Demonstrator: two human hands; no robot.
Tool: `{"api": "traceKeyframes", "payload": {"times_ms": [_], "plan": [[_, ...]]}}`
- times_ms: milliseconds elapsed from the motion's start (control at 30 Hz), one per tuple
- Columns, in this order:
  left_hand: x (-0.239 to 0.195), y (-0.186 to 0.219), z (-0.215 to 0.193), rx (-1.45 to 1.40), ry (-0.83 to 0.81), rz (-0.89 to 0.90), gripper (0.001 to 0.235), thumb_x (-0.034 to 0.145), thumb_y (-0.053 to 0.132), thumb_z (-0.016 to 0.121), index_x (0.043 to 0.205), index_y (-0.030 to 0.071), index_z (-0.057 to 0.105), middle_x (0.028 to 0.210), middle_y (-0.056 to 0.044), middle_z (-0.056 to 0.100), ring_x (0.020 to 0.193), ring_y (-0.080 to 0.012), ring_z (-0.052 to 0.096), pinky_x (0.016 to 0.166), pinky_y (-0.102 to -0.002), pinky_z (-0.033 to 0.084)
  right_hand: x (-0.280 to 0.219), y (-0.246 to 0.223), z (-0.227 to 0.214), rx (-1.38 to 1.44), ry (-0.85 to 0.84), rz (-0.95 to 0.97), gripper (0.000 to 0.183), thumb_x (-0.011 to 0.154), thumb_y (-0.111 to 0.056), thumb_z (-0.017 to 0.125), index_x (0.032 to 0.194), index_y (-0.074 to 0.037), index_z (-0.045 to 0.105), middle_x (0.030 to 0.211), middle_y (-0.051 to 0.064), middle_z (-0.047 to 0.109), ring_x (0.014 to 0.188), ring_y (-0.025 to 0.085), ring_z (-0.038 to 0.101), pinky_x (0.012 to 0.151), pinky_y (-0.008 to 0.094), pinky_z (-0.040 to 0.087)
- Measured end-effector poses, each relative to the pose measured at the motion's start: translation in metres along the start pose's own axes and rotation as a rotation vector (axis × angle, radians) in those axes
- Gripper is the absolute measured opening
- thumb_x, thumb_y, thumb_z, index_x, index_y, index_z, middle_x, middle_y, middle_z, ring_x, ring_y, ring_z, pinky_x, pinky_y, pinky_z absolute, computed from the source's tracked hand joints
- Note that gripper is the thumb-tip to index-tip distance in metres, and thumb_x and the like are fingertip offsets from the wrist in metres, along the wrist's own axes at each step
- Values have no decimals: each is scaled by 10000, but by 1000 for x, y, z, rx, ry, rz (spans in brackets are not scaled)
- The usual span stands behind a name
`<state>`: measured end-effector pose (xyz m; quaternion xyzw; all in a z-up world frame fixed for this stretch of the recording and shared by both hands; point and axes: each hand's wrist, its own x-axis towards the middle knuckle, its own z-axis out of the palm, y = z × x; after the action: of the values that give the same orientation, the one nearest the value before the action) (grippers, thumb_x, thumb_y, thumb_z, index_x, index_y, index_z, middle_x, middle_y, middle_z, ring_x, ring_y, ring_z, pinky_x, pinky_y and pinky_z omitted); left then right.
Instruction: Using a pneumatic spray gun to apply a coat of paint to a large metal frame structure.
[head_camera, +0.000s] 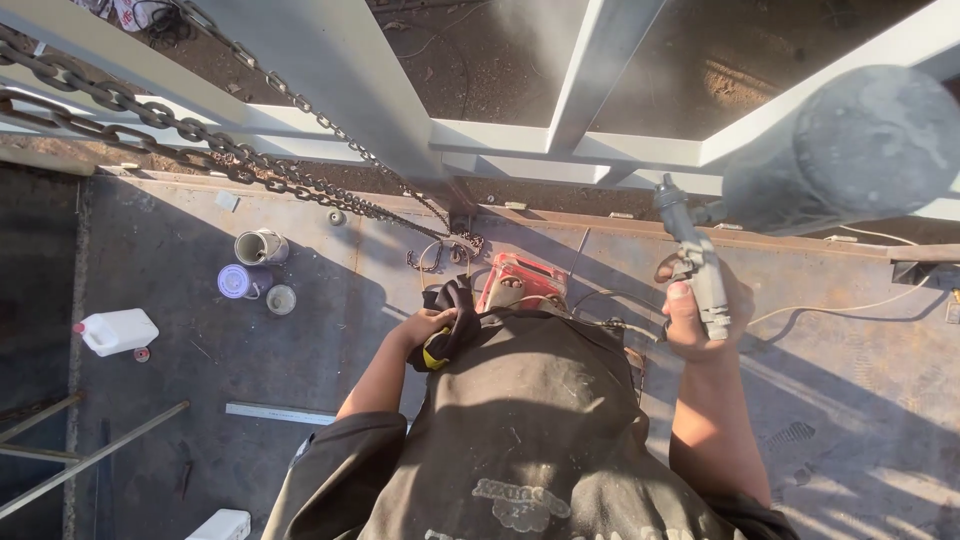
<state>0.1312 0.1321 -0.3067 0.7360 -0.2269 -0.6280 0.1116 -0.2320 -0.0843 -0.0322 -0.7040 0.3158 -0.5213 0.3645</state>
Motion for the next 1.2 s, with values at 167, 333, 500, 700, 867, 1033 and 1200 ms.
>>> {"api": "traceKeyframes", "payload": {"times_ms": [167, 333, 500, 700, 867, 1033, 1200], "plan": [[5, -11, -14, 1, 3, 4, 569, 879, 683, 650, 993, 159, 838, 1185, -199, 747, 1258, -387, 618, 1121, -435, 456, -10, -9, 10, 9, -67, 162, 215, 934, -165, 666, 894, 45, 692, 666, 124, 676, 462, 150, 592, 507, 296, 495], [6, -7, -4, 35, -4, -11, 540, 859, 728, 652, 942, 235, 853, 1173, -144, 758, 1234, -354, 637, 1096, -411, 472, 13, -18, 8, -3, -29, 10, 214, 935, -131, 650, 801, 30, 694, 487, 56, 537, 418, 171, 559, 475, 262, 479], [-15, 28, -3, 53, -25, -40, 615, 831, 711, 607, 1116, 205, 808, 1238, -117, 741, 1207, -291, 641, 1069, -372, 461, 50, -40, 4, 60, 3, -86, 298, 1001, -174, 602, 1144, 75, 522, 734, 225, 578, 573, 241, 582, 531, 279, 500], [-11, 25, -8, 130, -23, -94, 747, 851, 728, 518, 1158, 95, 769, 1252, -147, 728, 1083, -288, 664, 1004, -397, 466, 56, -38, 8, 177, 31, -92, 564, 1035, -273, 574, 1470, -36, 306, 999, 359, 570, 837, 344, 615, 543, 301, 520], [-16, 12, -13, 132, -1, -153, 808, 882, 729, 482, 1238, 52, 743, 1362, -184, 669, 1189, -353, 636, 1067, -445, 454, 42, -12, 15, -49, 50, -9, 552, 1015, -335, 574, 1332, 113, 514, 872, 229, 652, 532, 196, 557, 518, 261, 506], [-36, 11, -20, 83, 47, -102, 644, 912, 747, 569, 1114, 192, 826, 1361, -188, 669, 1355, -401, 545, 1154, -475, 416, 29, 18, 31, 98, -37, -76, 209, 981, -55, 620, 835, 94, 623, 694, 208, 663, 457, 207, 577, 458, 298, 449], [-40, 4, -26, 95, 55, -122, 676, 939, 713, 521, 1113, 130, 815, 1384, -242, 639, 1365, -451, 514, 1155, -508, 412, -18, 81, 34, 126, -80, 118, 186, 965, -121, 670, 956, 64, 671, 752, 171, 683, 578, 205, 631, 568, 321, 508]]}}
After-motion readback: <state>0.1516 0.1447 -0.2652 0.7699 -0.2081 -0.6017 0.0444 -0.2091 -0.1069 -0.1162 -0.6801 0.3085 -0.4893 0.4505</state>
